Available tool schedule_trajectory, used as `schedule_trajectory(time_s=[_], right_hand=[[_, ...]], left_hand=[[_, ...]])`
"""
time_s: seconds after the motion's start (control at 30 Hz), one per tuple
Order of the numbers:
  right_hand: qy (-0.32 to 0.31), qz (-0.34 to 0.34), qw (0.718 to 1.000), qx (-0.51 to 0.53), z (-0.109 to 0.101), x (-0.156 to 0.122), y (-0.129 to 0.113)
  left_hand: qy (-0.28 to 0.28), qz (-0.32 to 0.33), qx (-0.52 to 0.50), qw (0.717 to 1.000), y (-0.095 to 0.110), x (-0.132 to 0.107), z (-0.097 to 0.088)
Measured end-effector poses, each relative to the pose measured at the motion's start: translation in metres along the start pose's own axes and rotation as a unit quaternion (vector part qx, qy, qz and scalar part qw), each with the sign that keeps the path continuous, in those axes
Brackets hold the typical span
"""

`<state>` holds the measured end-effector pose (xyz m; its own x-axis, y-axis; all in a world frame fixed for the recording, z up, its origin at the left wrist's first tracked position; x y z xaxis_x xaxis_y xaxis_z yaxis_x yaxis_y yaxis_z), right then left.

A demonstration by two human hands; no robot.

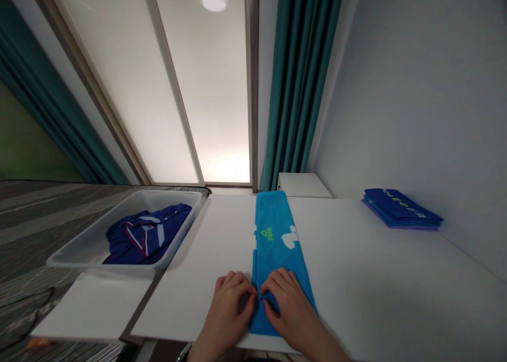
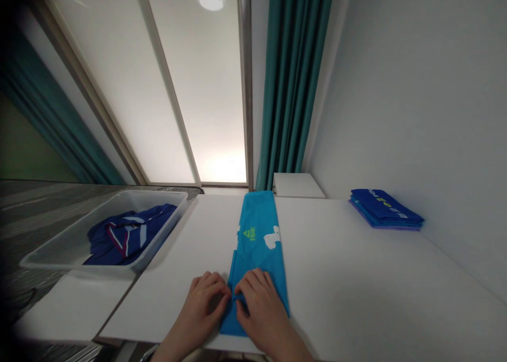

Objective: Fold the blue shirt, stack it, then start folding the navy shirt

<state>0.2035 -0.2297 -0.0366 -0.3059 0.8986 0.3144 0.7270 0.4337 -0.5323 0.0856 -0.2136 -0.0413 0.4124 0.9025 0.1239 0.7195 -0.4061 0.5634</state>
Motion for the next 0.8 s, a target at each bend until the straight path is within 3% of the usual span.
schedule_trajectory(time_s=[0.33, 0.57, 0.8], right_hand=[[0.007, -0.024, 0.998, -0.062, 0.009, 0.004, -0.002], [0.004, -0.026, 0.999, -0.031, 0.006, 0.0, -0.003], [-0.025, -0.041, 0.999, 0.01, -0.003, -0.009, -0.011]], left_hand=[[0.005, 0.01, 0.013, 1.0, -0.001, 0.0, 0.001], [0.034, 0.037, 0.022, 0.998, -0.001, -0.002, 0.0], [0.023, 0.105, 0.042, 0.993, 0.008, -0.008, 0.002]])
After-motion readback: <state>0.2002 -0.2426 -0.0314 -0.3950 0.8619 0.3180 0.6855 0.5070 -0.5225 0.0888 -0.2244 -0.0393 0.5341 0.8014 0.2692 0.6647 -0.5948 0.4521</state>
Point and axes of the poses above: each hand's wrist, its own x-axis towards the middle knuckle, its own z-axis out of the palm, y = z × x, the point moved 8 cm from there along x, towards the middle knuckle, and after that the axes turned 1 degree about y, right-handed, at the moved point
